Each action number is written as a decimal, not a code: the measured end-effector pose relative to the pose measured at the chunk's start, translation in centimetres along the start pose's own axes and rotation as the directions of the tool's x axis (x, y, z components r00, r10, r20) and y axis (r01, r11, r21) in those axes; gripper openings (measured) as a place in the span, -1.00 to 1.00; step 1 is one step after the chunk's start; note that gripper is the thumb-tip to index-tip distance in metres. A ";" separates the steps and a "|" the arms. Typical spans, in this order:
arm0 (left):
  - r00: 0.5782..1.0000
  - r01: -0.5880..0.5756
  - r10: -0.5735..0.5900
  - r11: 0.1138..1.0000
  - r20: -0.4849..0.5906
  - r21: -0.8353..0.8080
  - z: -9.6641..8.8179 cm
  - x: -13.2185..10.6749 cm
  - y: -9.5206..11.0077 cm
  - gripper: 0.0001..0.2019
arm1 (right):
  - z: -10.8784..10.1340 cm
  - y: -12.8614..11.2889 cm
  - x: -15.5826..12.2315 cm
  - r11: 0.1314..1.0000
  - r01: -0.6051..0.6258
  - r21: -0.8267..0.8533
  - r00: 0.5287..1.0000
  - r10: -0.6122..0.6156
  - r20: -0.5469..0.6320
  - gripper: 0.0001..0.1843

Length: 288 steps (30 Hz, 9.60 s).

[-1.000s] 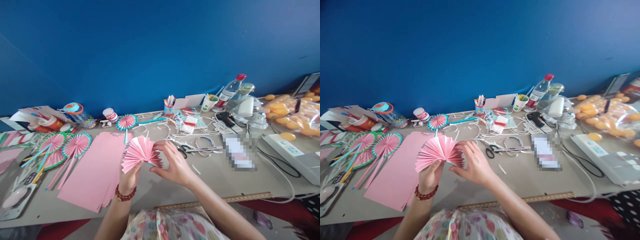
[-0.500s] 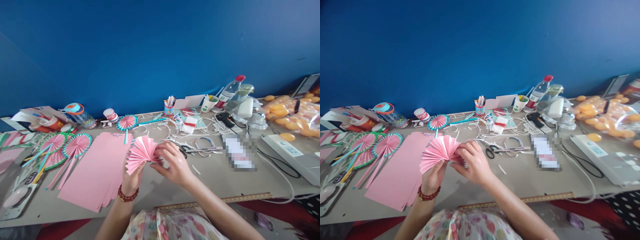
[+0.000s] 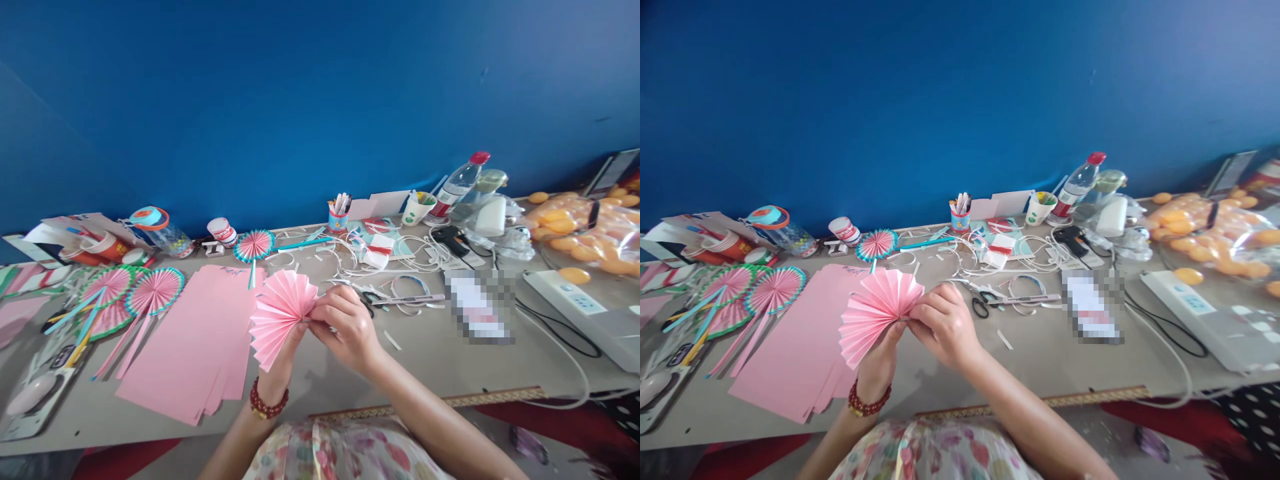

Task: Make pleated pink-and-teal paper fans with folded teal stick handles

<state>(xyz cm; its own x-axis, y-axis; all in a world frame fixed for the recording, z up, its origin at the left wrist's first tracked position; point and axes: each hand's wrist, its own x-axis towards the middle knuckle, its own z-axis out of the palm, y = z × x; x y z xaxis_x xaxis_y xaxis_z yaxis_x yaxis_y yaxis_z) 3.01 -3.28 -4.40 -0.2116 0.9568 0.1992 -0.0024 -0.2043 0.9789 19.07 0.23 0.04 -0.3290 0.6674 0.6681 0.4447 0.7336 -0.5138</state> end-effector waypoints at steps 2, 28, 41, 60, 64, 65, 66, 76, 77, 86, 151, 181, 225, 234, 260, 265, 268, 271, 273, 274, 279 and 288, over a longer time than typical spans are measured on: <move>0.999 0.049 -0.048 0.998 -0.007 0.048 0.2 0.1 0.2 -0.83 | 0.0 0.0 0.1 1.000 0.018 -0.008 1.000 -0.018 -0.014 -0.90; 0.605 -0.787 0.267 0.060 0.750 0.613 -1.0 3.3 8.2 -0.83 | -0.9 -0.3 0.6 0.930 0.148 -0.336 0.962 -0.057 0.266 -0.77; 0.585 -0.796 0.352 0.075 0.731 0.601 -0.5 3.8 8.7 -0.78 | -1.7 0.0 0.9 0.929 0.179 -0.325 0.962 -0.096 0.257 -0.78; 0.652 -0.748 0.314 0.115 0.690 0.654 -1.4 4.1 8.7 -0.81 | -4.2 0.5 0.9 0.902 0.172 -0.396 0.962 -0.068 0.264 -0.85; 0.667 -0.731 0.324 0.113 0.671 0.673 -1.7 4.4 8.7 -0.82 | -5.1 0.6 1.0 0.887 0.192 -0.419 0.949 -0.059 0.310 -0.82; 0.667 -0.731 0.327 0.114 0.670 0.673 -1.8 4.4 8.7 -0.82 | -5.2 0.6 1.0 0.886 0.203 -0.417 0.943 -0.062 0.327 -0.81; 0.665 -0.732 0.329 0.115 0.670 0.671 -1.8 4.5 8.7 -0.81 | -5.3 0.7 1.1 0.885 0.203 -0.418 0.939 -0.055 0.339 -0.81; 0.661 -0.746 0.275 0.139 0.698 0.652 -1.9 4.4 8.6 -0.80 | -4.2 0.4 0.9 0.860 0.197 -0.471 0.937 -0.024 0.348 -0.89; 0.660 -0.748 0.269 0.142 0.702 0.648 -1.8 4.3 8.5 -0.81 | -3.9 0.5 0.8 0.860 0.210 -0.465 0.937 -0.041 0.347 -0.87; 0.721 -0.679 0.151 0.347 0.676 0.647 -2.7 1.1 3.7 -0.82 | -2.6 1.3 -3.7 0.934 0.144 -0.326 0.866 0.040 0.498 -0.77; 0.963 0.075 -0.168 0.918 0.211 0.388 -4.5 -0.3 -4.6 -0.49 | 2.2 -0.9 -10.8 0.916 -0.401 -0.001 0.872 0.382 0.306 -0.77; 0.565 -0.386 -0.047 0.868 0.824 0.313 -4.7 5.2 3.9 -0.63 | -3.8 0.6 -2.5 0.995 0.057 -0.079 0.933 -0.024 0.360 -0.88; 0.840 0.072 -0.005 0.992 0.542 -0.103 -3.2 0.3 0.8 -0.59 | -3.0 0.4 -2.6 0.970 0.096 -0.223 0.979 -0.052 0.195 -0.92; 0.768 -0.131 0.191 0.981 0.612 -0.142 -3.1 0.7 0.2 -0.61 | -3.2 0.3 -2.6 0.929 0.157 -0.335 0.987 -0.136 0.085 -0.83; 0.650 0.585 -0.286 0.779 0.704 -0.224 -2.1 4.1 1.5 -0.69 | -3.7 0.5 -1.6 0.881 0.331 -0.338 0.942 -0.291 0.165 -0.80; 0.636 0.501 -0.284 0.859 0.718 -0.104 -1.5 4.3 1.5 -0.72 | -3.0 1.2 -2.3 0.883 0.322 -0.341 0.946 -0.290 0.143 -0.82; 0.675 0.445 -0.283 0.892 0.681 -0.071 -1.4 4.1 1.6 -0.75 | -2.9 1.4 -2.6 0.884 0.313 -0.348 0.950 -0.292 0.112 -0.83; 0.725 0.407 -0.273 0.910 0.633 -0.073 -1.2 3.6 1.4 -0.73 | -2.8 1.5 -2.7 0.883 0.312 -0.352 0.950 -0.295 0.104 -0.81; 0.751 0.388 -0.262 0.918 0.606 -0.084 -1.0 3.4 1.3 -0.73 | -2.7 1.6 -2.8 0.886 0.303 -0.351 0.953 -0.286 0.100 -0.79; 0.759 0.384 -0.263 0.919 0.596 -0.084 -0.9 3.3 1.3 -0.74 | -2.6 1.6 -2.8 0.888 0.298 -0.351 0.954 -0.283 0.096 -0.79; 0.761 0.440 -0.320 0.894 0.564 -0.087 -0.6 3.2 1.1 -0.73 | -2.1 1.7 -2.7 0.889 0.302 -0.345 0.953 -0.292 0.081 -0.84; 0.721 0.596 -0.469 0.795 0.510 -0.110 -0.4 2.4 0.2 -0.69 | -1.9 1.9 -2.7 0.878 0.336 -0.341 0.941 -0.332 0.069 -0.83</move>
<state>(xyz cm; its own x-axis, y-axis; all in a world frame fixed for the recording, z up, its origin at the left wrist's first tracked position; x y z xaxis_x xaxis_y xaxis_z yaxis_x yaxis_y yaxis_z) 2.11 -1.11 -3.75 0.3473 0.8909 -0.2926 -0.2360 0.3850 0.8922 22.37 -0.47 -1.73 -0.5150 0.3927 0.7620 0.5640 0.8246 -0.0437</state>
